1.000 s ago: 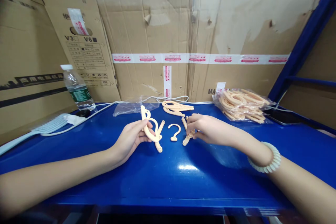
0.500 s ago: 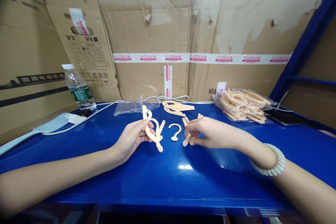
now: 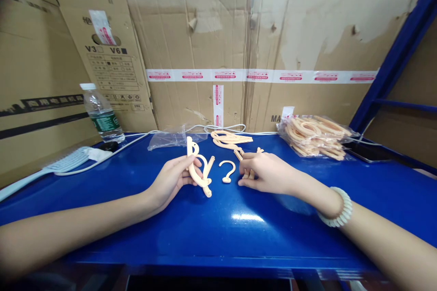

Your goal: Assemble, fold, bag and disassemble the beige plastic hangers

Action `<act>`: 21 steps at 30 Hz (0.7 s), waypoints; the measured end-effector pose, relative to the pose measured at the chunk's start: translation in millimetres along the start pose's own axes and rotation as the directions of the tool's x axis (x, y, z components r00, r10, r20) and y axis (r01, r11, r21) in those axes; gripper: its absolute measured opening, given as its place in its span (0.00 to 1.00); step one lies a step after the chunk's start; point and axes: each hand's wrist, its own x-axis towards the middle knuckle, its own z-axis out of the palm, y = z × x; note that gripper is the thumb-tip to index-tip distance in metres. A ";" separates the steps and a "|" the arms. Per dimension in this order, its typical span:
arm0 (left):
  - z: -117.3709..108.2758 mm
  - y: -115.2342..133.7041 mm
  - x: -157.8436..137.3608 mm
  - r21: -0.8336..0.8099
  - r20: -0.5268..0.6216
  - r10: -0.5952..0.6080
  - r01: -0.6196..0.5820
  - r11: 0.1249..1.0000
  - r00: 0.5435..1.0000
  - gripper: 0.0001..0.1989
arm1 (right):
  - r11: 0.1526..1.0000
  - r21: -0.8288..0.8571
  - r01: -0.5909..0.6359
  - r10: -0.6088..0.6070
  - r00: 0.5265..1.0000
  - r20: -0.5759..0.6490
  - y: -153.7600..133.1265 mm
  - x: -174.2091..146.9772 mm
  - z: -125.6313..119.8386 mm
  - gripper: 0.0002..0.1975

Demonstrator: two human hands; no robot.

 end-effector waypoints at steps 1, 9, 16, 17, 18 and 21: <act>-0.1 -0.8 -0.1 0.021 0.026 0.006 -0.007 1.000 1.000 0.15 | 1.000 -0.013 0.017 -0.018 0.999 -0.049 -4.0 -0.3 0.6 0.06; 5.0 -0.1 -8.9 0.202 0.272 0.115 -0.174 0.964 0.955 0.17 | 0.864 -0.245 0.440 -0.484 0.860 -0.160 -36.8 2.1 13.3 0.16; 6.3 2.0 -10.2 0.223 0.257 0.139 -0.198 0.954 0.956 0.13 | 0.896 -0.156 0.416 -0.441 0.876 -0.197 -34.4 2.4 18.3 0.12; 6.3 2.2 -11.2 0.230 0.264 0.145 -0.208 0.951 0.954 0.13 | 0.917 -0.072 0.392 -0.397 0.879 -0.264 -35.9 1.7 17.8 0.11; 6.2 2.4 -12.4 0.241 0.274 0.153 -0.222 0.945 0.950 0.13 | 0.934 0.028 0.356 -0.325 0.882 -0.342 -38.0 1.2 17.2 0.11; 5.6 3.3 -17.0 0.297 0.316 0.185 -0.282 0.912 0.930 0.13 | 0.904 0.344 0.253 -0.065 0.878 -0.474 -45.2 1.0 14.5 0.10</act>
